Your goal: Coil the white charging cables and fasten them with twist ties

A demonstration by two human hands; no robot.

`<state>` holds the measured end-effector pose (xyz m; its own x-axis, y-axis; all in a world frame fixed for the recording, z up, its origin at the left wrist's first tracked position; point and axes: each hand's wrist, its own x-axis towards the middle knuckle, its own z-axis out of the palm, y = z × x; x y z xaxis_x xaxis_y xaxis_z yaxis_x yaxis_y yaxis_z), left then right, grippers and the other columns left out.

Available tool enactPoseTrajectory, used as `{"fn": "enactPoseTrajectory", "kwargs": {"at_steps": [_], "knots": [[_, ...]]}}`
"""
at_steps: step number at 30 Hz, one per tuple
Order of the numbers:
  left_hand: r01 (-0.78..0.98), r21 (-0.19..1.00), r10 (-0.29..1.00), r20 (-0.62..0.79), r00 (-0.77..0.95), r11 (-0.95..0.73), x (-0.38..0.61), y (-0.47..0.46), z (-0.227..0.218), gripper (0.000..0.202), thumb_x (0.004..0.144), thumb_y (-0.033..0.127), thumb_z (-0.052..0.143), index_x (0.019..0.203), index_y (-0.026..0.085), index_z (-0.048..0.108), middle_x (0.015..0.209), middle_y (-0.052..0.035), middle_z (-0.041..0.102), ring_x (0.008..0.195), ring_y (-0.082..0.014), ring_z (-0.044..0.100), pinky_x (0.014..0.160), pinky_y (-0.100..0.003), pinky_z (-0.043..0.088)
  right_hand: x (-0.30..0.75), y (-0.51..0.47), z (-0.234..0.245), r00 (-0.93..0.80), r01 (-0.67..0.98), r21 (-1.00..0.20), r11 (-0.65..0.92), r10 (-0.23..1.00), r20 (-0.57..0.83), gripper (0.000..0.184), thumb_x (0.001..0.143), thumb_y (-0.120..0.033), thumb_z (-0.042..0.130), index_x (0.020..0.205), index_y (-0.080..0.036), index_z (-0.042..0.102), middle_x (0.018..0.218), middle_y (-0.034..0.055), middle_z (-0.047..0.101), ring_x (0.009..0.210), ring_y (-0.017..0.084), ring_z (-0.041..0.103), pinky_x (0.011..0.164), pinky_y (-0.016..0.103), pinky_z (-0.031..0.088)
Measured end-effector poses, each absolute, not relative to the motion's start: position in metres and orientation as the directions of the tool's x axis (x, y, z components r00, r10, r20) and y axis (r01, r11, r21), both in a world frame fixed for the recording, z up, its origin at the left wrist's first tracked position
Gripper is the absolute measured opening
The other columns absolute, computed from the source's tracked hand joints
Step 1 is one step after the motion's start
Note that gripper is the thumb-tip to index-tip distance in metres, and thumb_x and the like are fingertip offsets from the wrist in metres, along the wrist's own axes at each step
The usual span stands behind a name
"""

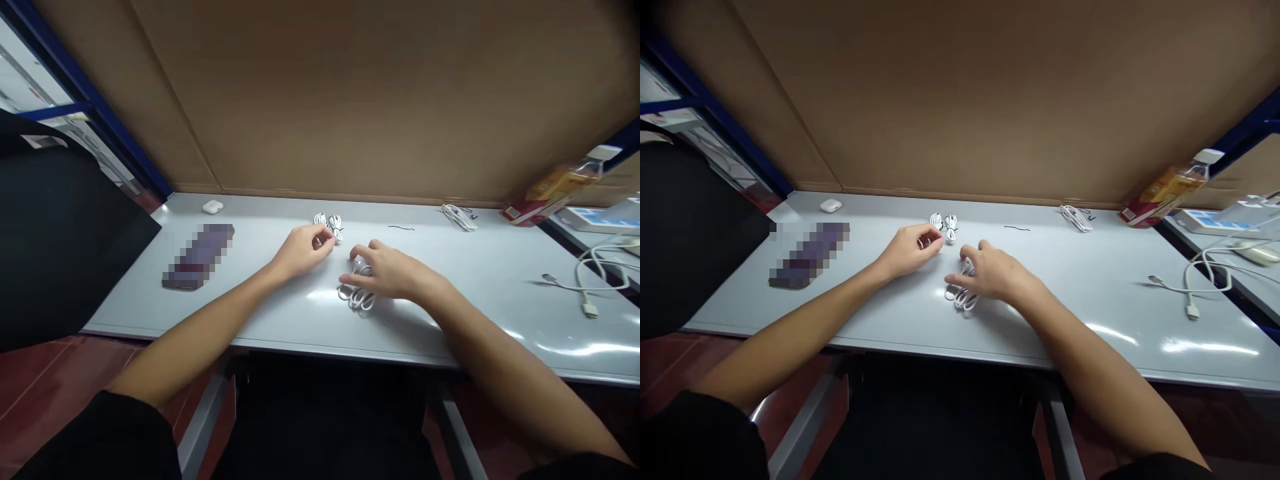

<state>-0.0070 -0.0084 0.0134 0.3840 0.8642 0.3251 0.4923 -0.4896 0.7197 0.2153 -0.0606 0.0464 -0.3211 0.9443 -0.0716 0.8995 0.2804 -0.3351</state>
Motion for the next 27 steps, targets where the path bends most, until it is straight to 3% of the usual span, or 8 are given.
{"fn": "enactPoseTrajectory", "kwargs": {"at_steps": [6, 9, 12, 16, 19, 22, 24, 27], "knots": [[0.613, 0.487, 0.783, 0.383, 0.49, -0.622, -0.007, -0.008, 0.004, 0.032, 0.091, 0.03, 0.062, 0.12, 0.022, 0.072, 0.099, -0.0069, 0.064, 0.09, -0.0237, 0.063, 0.086, -0.038, 0.05, 0.218, -0.058, 0.047, -0.35, 0.901, -0.299, 0.314, 0.934, -0.071, 0.022, 0.083, -0.037, 0.077, 0.102, -0.025, 0.074, 0.106, 0.0094, 0.064, 0.061, 0.015, 0.057, 0.059, 0.032, 0.045], [0.641, 0.411, 0.761, 0.389, 0.52, -0.648, -0.002, -0.011, 0.001, 0.033, 0.091, 0.029, 0.063, 0.122, 0.021, 0.071, 0.107, -0.01, 0.062, 0.1, -0.0275, 0.062, 0.091, -0.041, 0.051, 0.24, -0.042, 0.052, -0.298, 0.919, -0.298, 0.257, 0.95, -0.099, 0.022, 0.075, -0.022, 0.079, 0.097, -0.025, 0.076, 0.104, 0.0088, 0.067, 0.064, 0.018, 0.06, 0.059, 0.033, 0.045], [0.637, 0.42, 0.762, 0.386, 0.52, -0.647, -0.001, -0.01, 0.0, 0.025, 0.093, 0.027, 0.061, 0.116, 0.021, 0.069, 0.107, -0.01, 0.063, 0.102, -0.0281, 0.062, 0.091, -0.041, 0.051, 0.264, -0.027, 0.055, -0.285, 0.933, -0.262, 0.245, 0.951, -0.124, 0.029, 0.07, -0.013, 0.075, 0.095, -0.027, 0.078, 0.099, 0.0075, 0.07, 0.074, 0.023, 0.064, 0.062, 0.033, 0.045], [0.57, 0.481, 0.745, 0.393, 0.54, -0.666, -0.002, -0.005, 0.0, 0.009, 0.094, 0.025, 0.058, 0.097, 0.021, 0.065, 0.098, -0.0078, 0.068, 0.097, -0.0257, 0.062, 0.089, -0.04, 0.05, 0.288, -0.018, 0.061, -0.176, 0.967, -0.218, 0.131, 0.963, -0.205, 0.032, 0.071, -0.015, 0.072, 0.099, -0.029, 0.08, 0.1, 0.006, 0.075, 0.078, 0.025, 0.067, 0.061, 0.034, 0.046], [0.514, 0.495, 0.707, 0.387, 0.592, -0.701, -0.003, -0.007, 0.002, 0.008, 0.093, 0.028, 0.059, 0.089, 0.022, 0.062, 0.094, -0.0061, 0.068, 0.093, -0.0242, 0.062, 0.086, -0.039, 0.049, 0.295, -0.019, 0.064, -0.136, 0.975, -0.203, 0.094, 0.97, -0.202, 0.029, 0.076, -0.035, 0.076, 0.104, -0.028, 0.08, 0.108, 0.0076, 0.076, 0.084, 0.027, 0.069, 0.065, 0.035, 0.049], [0.474, 0.503, 0.675, 0.367, 0.64, -0.722, -0.001, -0.013, 0.006, 0.011, 0.094, 0.03, 0.059, 0.087, 0.022, 0.06, 0.092, -0.0056, 0.067, 0.09, -0.023, 0.061, 0.081, -0.037, 0.048, 0.293, -0.02, 0.063, -0.087, 0.98, -0.193, 0.054, 0.982, -0.168, 0.05, 0.074, -0.058, 0.079, 0.113, -0.027, 0.078, 0.118, 0.0113, 0.072, 0.086, 0.028, 0.069, 0.066, 0.036, 0.051], [0.466, 0.514, 0.672, 0.35, 0.653, -0.72, 0.001, -0.017, 0.007, 0.012, 0.094, 0.031, 0.059, 0.086, 0.022, 0.06, 0.09, -0.0054, 0.066, 0.087, -0.0223, 0.061, 0.078, -0.036, 0.047, 0.29, -0.019, 0.06, -0.071, 0.982, -0.183, 0.041, 0.985, -0.16, 0.055, 0.071, -0.055, 0.083, 0.118, -0.027, 0.077, 0.121, 0.0122, 0.071, 0.085, 0.027, 0.069, 0.066, 0.036, 0.051], [0.457, 0.539, 0.676, 0.331, 0.658, -0.708, 0.003, -0.022, 0.009, 0.014, 0.094, 0.032, 0.06, 0.085, 0.021, 0.061, 0.089, -0.0047, 0.066, 0.084, -0.0208, 0.06, 0.076, -0.035, 0.047, 0.289, -0.017, 0.057, -0.081, 0.986, -0.156, 0.051, 0.978, -0.191, 0.049, 0.072, -0.033, 0.082, 0.121, -0.029, 0.076, 0.119, 0.0106, 0.07, 0.081, 0.025, 0.068, 0.065, 0.035, 0.05]]}}
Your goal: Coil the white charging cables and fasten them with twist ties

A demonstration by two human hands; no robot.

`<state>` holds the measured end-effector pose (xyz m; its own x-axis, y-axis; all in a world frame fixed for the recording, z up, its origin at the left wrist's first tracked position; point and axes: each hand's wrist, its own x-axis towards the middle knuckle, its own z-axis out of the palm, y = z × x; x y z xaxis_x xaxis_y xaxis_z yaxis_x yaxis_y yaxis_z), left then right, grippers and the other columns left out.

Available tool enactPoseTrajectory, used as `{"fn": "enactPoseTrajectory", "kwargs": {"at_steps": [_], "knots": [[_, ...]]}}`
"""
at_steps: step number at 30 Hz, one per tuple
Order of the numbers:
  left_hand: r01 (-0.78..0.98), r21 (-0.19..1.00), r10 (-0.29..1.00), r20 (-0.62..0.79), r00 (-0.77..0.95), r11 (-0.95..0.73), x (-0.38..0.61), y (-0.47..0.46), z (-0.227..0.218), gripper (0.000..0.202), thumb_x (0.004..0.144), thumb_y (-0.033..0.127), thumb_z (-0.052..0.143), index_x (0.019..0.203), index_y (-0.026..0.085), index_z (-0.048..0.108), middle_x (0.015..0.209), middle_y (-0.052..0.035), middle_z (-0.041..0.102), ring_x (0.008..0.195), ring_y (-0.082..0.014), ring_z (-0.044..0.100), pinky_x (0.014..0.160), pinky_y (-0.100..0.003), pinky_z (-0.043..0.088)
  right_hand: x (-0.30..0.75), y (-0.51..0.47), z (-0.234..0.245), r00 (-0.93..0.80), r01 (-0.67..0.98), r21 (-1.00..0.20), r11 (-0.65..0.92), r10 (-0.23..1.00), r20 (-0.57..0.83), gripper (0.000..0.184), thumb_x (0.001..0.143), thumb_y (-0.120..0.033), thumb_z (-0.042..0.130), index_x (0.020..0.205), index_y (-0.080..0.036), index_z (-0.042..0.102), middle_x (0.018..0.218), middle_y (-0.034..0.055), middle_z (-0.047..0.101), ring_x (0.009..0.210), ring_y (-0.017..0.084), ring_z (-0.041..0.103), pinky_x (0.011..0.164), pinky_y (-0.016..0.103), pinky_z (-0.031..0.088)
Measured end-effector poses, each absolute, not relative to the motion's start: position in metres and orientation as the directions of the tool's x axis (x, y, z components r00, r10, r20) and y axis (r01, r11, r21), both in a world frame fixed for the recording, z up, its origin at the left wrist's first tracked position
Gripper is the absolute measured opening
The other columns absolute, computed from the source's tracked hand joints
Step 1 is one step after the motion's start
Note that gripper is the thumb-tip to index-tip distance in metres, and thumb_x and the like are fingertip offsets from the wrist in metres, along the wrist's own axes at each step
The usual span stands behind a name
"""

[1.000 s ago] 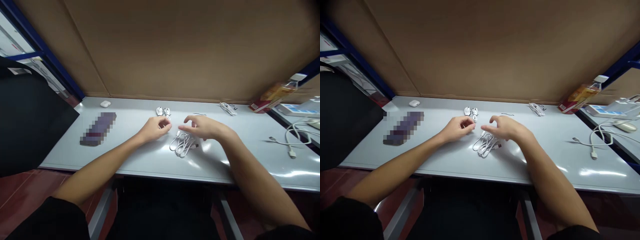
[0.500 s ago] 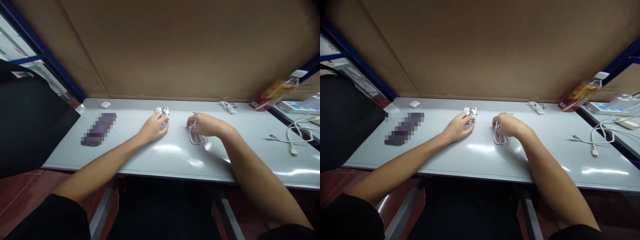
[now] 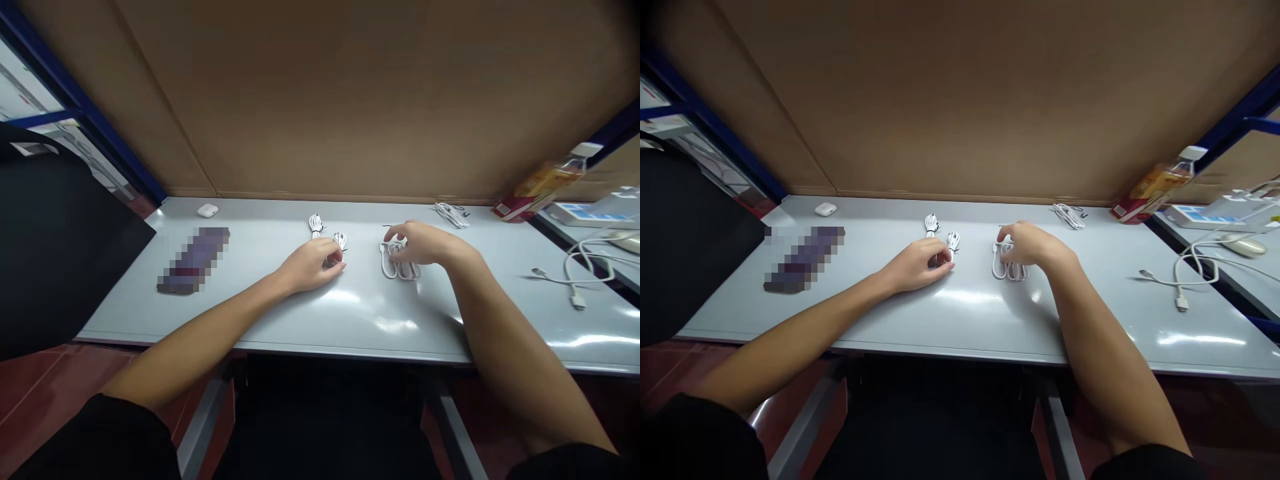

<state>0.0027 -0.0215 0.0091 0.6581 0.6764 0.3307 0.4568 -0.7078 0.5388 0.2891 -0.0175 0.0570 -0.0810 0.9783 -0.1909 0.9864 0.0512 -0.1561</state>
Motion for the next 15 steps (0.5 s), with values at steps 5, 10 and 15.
{"fn": "enactPoseTrajectory", "kwargs": {"at_steps": [5, 10, 15], "knots": [[0.443, 0.593, 0.699, 0.312, 0.643, -0.672, 0.0033, -0.0228, 0.0094, 0.013, 0.093, 0.031, 0.059, 0.084, 0.022, 0.063, 0.087, -0.0035, 0.067, 0.082, -0.0197, 0.06, 0.075, -0.033, 0.046, 0.2988, -0.0146, 0.0569, -0.048, 0.991, -0.134, 0.026, 0.986, -0.157, 0.045, 0.076, -0.026, 0.073, 0.121, -0.029, 0.075, 0.122, 0.0093, 0.07, 0.084, 0.024, 0.069, 0.065, 0.034, 0.048], [0.48, 0.616, 0.739, 0.267, 0.618, -0.624, 0.0034, -0.0233, 0.0089, 0.013, 0.093, 0.034, 0.061, 0.089, 0.022, 0.064, 0.084, -0.0023, 0.066, 0.079, -0.019, 0.059, 0.073, -0.033, 0.045, 0.2975, -0.0146, 0.0542, -0.048, 0.985, -0.169, 0.036, 0.997, -0.068, 0.053, 0.083, -0.052, 0.071, 0.129, -0.025, 0.07, 0.13, 0.0127, 0.067, 0.099, 0.028, 0.068, 0.069, 0.034, 0.051], [0.491, 0.614, 0.732, 0.223, 0.643, -0.618, 0.0017, -0.0228, 0.0106, 0.015, 0.092, 0.036, 0.063, 0.093, 0.021, 0.063, 0.087, -0.0014, 0.066, 0.078, -0.0176, 0.059, 0.072, -0.032, 0.045, 0.2994, -0.0127, 0.0506, -0.054, 0.992, -0.123, 0.04, 0.992, -0.116, 0.056, 0.08, -0.02, 0.071, 0.135, -0.028, 0.067, 0.132, 0.0104, 0.064, 0.104, 0.027, 0.067, 0.071, 0.033, 0.051]]}}
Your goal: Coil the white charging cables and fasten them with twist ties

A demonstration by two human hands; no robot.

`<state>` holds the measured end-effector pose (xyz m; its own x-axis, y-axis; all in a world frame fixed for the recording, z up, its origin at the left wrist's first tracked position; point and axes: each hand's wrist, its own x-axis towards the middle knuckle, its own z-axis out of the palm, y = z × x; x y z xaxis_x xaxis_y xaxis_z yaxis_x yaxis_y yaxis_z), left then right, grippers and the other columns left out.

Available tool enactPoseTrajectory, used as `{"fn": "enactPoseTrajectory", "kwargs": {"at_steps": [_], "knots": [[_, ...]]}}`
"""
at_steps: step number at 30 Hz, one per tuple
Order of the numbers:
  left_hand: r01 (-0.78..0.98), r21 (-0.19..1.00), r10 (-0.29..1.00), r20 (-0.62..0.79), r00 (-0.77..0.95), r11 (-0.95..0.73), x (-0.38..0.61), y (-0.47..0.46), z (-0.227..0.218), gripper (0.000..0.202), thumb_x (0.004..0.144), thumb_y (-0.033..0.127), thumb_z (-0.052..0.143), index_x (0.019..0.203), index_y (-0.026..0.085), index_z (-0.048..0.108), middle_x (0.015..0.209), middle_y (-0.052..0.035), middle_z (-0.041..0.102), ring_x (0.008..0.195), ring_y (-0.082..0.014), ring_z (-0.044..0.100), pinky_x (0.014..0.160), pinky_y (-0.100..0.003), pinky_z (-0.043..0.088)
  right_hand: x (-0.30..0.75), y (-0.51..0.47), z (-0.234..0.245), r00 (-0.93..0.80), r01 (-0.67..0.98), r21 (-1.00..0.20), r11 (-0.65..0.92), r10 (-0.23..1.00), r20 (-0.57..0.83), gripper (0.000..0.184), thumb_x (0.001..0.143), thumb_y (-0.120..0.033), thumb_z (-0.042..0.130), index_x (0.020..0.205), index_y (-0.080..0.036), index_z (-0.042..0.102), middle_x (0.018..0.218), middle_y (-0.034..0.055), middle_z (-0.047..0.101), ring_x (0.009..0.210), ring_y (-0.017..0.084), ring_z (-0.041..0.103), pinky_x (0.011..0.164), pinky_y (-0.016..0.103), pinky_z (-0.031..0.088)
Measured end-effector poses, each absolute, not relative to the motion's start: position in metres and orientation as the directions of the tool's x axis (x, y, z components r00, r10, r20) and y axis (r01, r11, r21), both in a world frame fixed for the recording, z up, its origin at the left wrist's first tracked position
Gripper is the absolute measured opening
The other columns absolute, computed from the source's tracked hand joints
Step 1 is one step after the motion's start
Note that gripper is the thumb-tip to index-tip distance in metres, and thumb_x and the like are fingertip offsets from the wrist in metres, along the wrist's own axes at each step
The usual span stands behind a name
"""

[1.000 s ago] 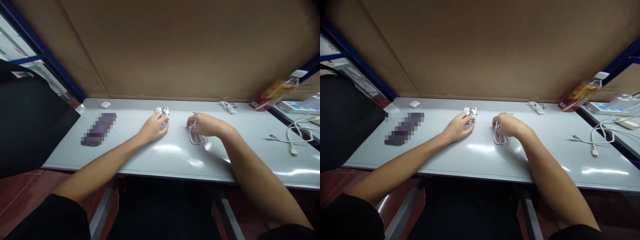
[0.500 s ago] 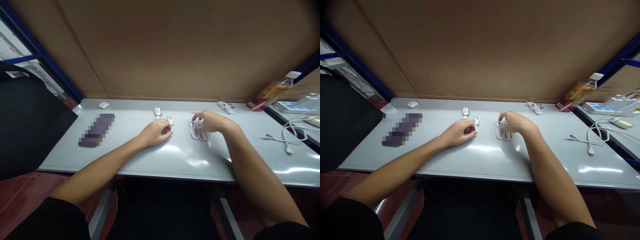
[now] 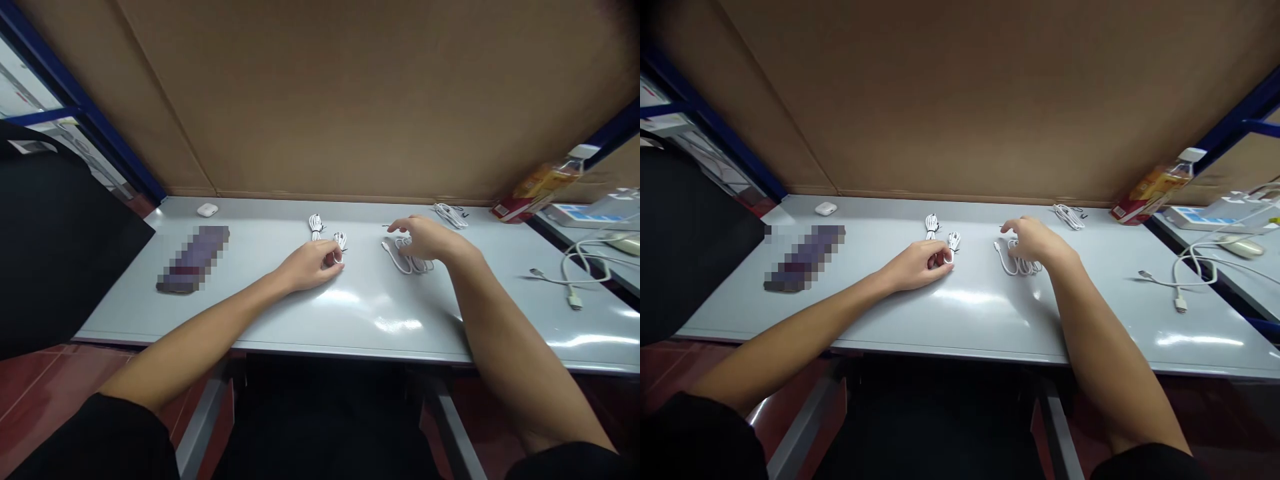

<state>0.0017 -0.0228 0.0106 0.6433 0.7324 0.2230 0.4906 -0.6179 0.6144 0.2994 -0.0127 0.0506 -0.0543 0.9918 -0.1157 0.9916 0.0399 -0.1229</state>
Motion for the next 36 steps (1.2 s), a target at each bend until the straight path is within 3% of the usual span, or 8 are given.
{"fn": "enactPoseTrajectory", "kwargs": {"at_steps": [4, 8, 13, 20, 25, 29, 32, 36], "knots": [[0.481, 0.618, 0.724, 0.222, 0.653, -0.623, 0.001, -0.023, 0.012, 0.014, 0.093, 0.035, 0.061, 0.093, 0.021, 0.063, 0.088, -0.0018, 0.066, 0.079, -0.0171, 0.059, 0.073, -0.031, 0.045, 0.299, -0.013, 0.052, -0.094, 0.988, -0.128, 0.089, 0.995, -0.033, 0.044, 0.085, -0.023, 0.068, 0.129, -0.023, 0.069, 0.127, 0.0123, 0.066, 0.102, 0.029, 0.068, 0.076, 0.036, 0.052], [0.464, 0.625, 0.716, 0.23, 0.659, -0.627, 0.001, -0.024, 0.012, 0.014, 0.093, 0.035, 0.062, 0.093, 0.021, 0.064, 0.086, -0.0012, 0.066, 0.078, -0.0167, 0.059, 0.072, -0.031, 0.045, 0.271, -0.02, 0.05, -0.288, 0.898, -0.298, 0.324, 0.944, 0.158, 0.026, 0.094, -0.038, 0.063, 0.112, -0.021, 0.072, 0.119, 0.0126, 0.069, 0.102, 0.029, 0.067, 0.082, 0.039, 0.052], [0.432, 0.644, 0.705, 0.245, 0.665, -0.631, 0.002, -0.024, 0.012, 0.017, 0.095, 0.037, 0.06, 0.09, 0.021, 0.065, 0.081, 0.0, 0.066, 0.074, -0.0161, 0.059, 0.07, -0.03, 0.044, 0.225, -0.027, 0.031, -0.459, 0.793, -0.381, 0.475, 0.877, 0.139, 0.015, 0.095, -0.025, 0.058, 0.092, -0.02, 0.072, 0.094, 0.0084, 0.072, 0.079, 0.022, 0.063, 0.07, 0.034, 0.046], [0.404, 0.815, 0.819, 0.142, 0.555, -0.415, 0.001, -0.022, 0.009, 0.036, 0.087, 0.042, 0.073, 0.112, 0.023, 0.055, 0.081, 0.0015, 0.067, 0.071, -0.0157, 0.061, 0.068, -0.03, 0.047, 0.217, -0.023, 0.021, -0.398, 0.734, -0.52, 0.436, 0.897, 0.191, 0.017, 0.096, -0.019, 0.055, 0.09, -0.019, 0.071, 0.089, 0.0072, 0.074, 0.076, 0.019, 0.063, 0.07, 0.032, 0.044], [0.281, 0.958, 0.91, -0.064, 0.41, -0.059, 0.003, -0.022, 0.017, 0.059, 0.082, 0.047, 0.083, 0.119, 0.024, 0.043, 0.1, -0.0053, 0.072, 0.077, -0.0173, 0.07, 0.063, -0.028, 0.047, 0.219, -0.021, 0.021, -0.405, 0.722, -0.435, 0.538, 0.838, 0.365, 0.018, 0.098, -0.021, 0.052, 0.091, -0.019, 0.069, 0.092, 0.0084, 0.071, 0.079, 0.021, 0.061, 0.074, 0.034, 0.045], [-0.012, 0.955, 0.86, -0.26, 0.438, 0.295, 0.006, -0.025, 0.026, 0.078, 0.084, 0.03, 0.084, 0.142, 0.024, 0.032, 0.109, -0.0107, 0.075, 0.088, -0.0232, 0.078, 0.073, -0.033, 0.055, 0.217, -0.021, 0.017, -0.446, 0.727, -0.299, 0.618, 0.756, 0.479, 0.022, 0.103, -0.021, 0.046, 0.097, -0.02, 0.067, 0.096, 0.0091, 0.068, 0.08, 0.02, 0.058, 0.072, 0.033, 0.043], [-0.163, 0.911, 0.83, -0.258, 0.495, 0.38, 0.009, -0.024, 0.024, 0.057, 0.089, 0.026, 0.079, 0.137, 0.019, 0.049, 0.114, -0.0128, 0.076, 0.095, -0.0208, 0.077, 0.091, -0.037, 0.058, 0.215, -0.021, 0.017, -0.484, 0.734, -0.213, 0.645, 0.717, 0.501, 0.024, 0.105, -0.022, 0.043, 0.099, -0.02, 0.067, 0.096, 0.0095, 0.067, 0.08, 0.021, 0.056, 0.071, 0.033, 0.041], [-0.181, 0.95, 0.884, -0.152, 0.441, 0.254, 0.011, -0.018, 0.013, 0.037, 0.093, 0.029, 0.074, 0.125, 0.013, 0.062, 0.105, -0.0111, 0.077, 0.093, -0.0179, 0.075, 0.096, -0.037, 0.058, 0.211, -0.024, 0.017, -0.497, 0.763, -0.124, 0.634, 0.698, 0.516, 0.025, 0.105, -0.023, 0.045, 0.098, -0.018, 0.068, 0.094, 0.0102, 0.067, 0.077, 0.021, 0.056, 0.07, 0.033, 0.04]]}}
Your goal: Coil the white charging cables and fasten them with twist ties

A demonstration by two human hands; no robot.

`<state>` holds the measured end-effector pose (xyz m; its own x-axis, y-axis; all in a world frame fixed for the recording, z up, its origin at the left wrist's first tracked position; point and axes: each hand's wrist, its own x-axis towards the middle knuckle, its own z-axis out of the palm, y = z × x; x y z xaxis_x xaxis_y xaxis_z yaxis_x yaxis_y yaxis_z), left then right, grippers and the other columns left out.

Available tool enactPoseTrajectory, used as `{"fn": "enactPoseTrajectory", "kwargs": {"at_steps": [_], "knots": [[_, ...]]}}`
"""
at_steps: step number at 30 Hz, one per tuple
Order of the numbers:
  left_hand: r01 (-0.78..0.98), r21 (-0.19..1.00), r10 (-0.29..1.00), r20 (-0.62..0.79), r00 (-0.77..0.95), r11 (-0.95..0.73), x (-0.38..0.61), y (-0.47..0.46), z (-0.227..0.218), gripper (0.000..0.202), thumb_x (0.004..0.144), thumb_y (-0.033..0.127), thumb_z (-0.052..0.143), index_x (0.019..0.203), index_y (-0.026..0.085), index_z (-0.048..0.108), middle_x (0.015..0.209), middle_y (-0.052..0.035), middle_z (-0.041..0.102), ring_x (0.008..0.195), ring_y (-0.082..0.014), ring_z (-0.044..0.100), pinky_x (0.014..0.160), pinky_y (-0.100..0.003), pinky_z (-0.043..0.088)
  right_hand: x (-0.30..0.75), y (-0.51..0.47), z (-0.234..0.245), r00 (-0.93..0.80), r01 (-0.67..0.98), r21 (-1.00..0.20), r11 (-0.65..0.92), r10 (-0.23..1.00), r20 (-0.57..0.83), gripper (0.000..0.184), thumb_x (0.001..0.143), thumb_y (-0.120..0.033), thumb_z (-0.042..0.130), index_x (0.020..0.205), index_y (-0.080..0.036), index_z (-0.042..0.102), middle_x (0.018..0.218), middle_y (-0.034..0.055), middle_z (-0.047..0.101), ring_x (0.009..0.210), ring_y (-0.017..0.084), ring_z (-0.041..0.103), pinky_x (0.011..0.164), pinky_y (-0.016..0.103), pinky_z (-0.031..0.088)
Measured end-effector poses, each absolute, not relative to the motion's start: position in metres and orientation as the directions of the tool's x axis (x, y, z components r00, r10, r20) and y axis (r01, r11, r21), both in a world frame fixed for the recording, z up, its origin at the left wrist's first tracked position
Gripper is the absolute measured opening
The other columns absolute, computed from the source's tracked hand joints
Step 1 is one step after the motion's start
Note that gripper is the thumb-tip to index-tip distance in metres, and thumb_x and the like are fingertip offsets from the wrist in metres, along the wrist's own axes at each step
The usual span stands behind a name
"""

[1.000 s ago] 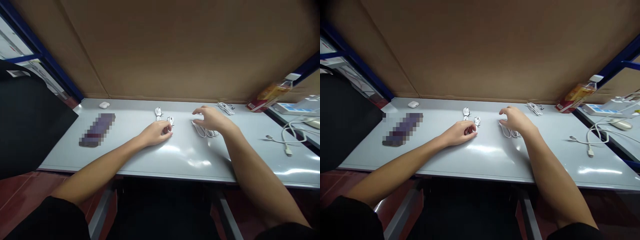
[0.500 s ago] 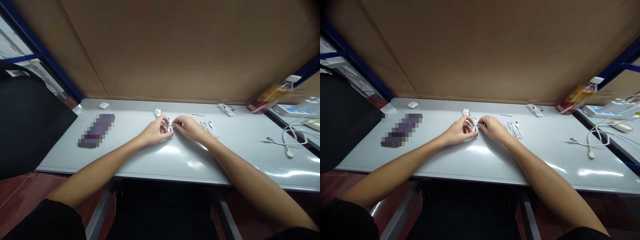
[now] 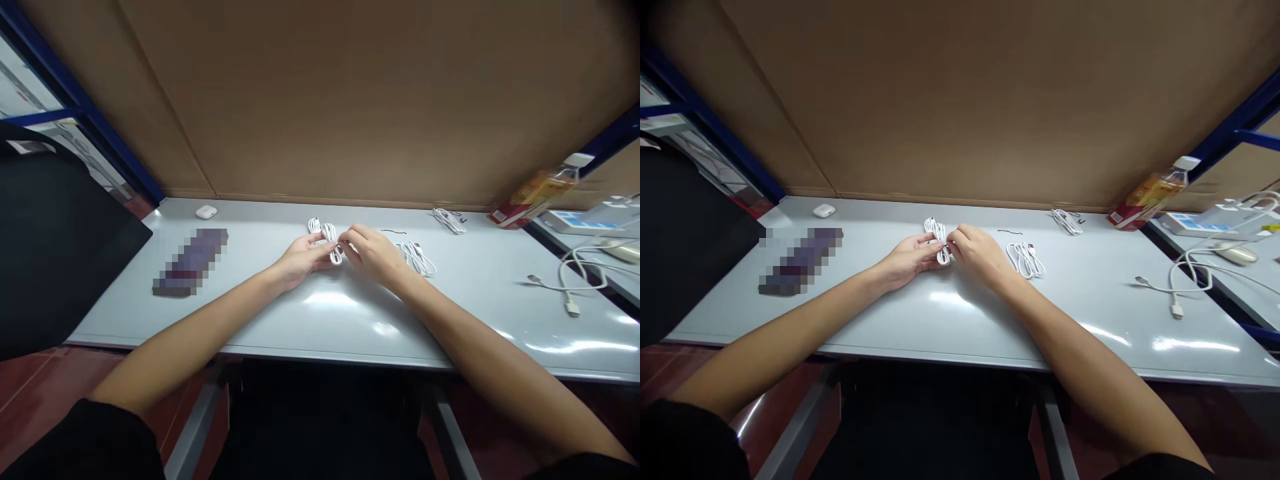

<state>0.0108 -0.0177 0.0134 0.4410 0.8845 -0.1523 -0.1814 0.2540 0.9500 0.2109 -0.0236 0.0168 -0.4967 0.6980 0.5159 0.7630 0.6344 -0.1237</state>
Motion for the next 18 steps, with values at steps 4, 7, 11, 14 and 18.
{"fn": "enactPoseTrajectory", "kwargs": {"at_steps": [4, 7, 11, 14, 18], "knots": [[0.002, 0.996, 0.935, 0.081, 0.346, -0.087, 0.011, -0.015, 0.005, 0.048, 0.088, 0.025, 0.078, 0.132, 0.018, 0.058, 0.108, -0.0101, 0.076, 0.086, -0.0198, 0.076, 0.084, -0.037, 0.061, 0.208, -0.027, 0.017, -0.467, 0.793, -0.123, 0.597, 0.725, 0.506, 0.019, 0.098, -0.019, 0.051, 0.09, -0.019, 0.068, 0.088, 0.0098, 0.068, 0.074, 0.021, 0.056, 0.069, 0.033, 0.039], [0.149, 0.934, 0.897, 0.252, 0.364, -0.324, 0.008, -0.017, 0.005, 0.043, 0.089, 0.024, 0.073, 0.13, 0.021, 0.061, 0.113, -0.0088, 0.074, 0.086, -0.0187, 0.075, 0.081, -0.033, 0.06, 0.206, -0.03, 0.019, -0.426, 0.792, -0.201, 0.577, 0.758, 0.494, 0.017, 0.093, -0.016, 0.052, 0.087, -0.019, 0.068, 0.085, 0.0083, 0.068, 0.074, 0.02, 0.056, 0.069, 0.032, 0.038], [0.202, 0.859, 0.827, 0.349, 0.441, -0.47, 0.005, -0.018, 0.007, 0.039, 0.093, 0.023, 0.066, 0.133, 0.022, 0.063, 0.112, -0.0079, 0.075, 0.093, -0.0205, 0.076, 0.084, -0.033, 0.06, 0.203, -0.034, 0.027, -0.334, 0.768, -0.407, 0.494, 0.852, 0.403, 0.014, 0.086, -0.018, 0.055, 0.072, -0.02, 0.06, 0.074, 0.0039, 0.063, 0.065, 0.016, 0.051, 0.064, 0.03, 0.036], [0.217, 0.825, 0.788, 0.37, 0.491, -0.522, 0.002, -0.017, 0.009, 0.038, 0.096, 0.022, 0.061, 0.134, 0.022, 0.064, 0.117, -0.0086, 0.075, 0.101, -0.0214, 0.074, 0.094, -0.037, 0.059, 0.206, -0.036, 0.035, -0.285, 0.707, -0.601, 0.371, 0.929, 0.238, 0.019, 0.082, -0.022, 0.058, 0.064, -0.021, 0.054, 0.064, 0.0002, 0.057, 0.059, 0.014, 0.045, 0.059, 0.03, 0.032], [0.171, 0.831, 0.752, 0.365, 0.549, -0.529, -0.002, -0.016, 0.013, 0.041, 0.098, 0.023, 0.06, 0.139, 0.023, 0.062, 0.122, -0.0095, 0.074, 0.105, -0.0215, 0.074, 0.101, -0.039, 0.056, 0.216, -0.035, 0.044, -0.333, 0.504, -0.845, 0.178, 0.943, 0.0, 0.023, 0.085, -0.033, 0.059, 0.065, -0.021, 0.06, 0.062, -0.0001, 0.052, 0.059, 0.014, 0.041, 0.055, 0.03, 0.032]]}}
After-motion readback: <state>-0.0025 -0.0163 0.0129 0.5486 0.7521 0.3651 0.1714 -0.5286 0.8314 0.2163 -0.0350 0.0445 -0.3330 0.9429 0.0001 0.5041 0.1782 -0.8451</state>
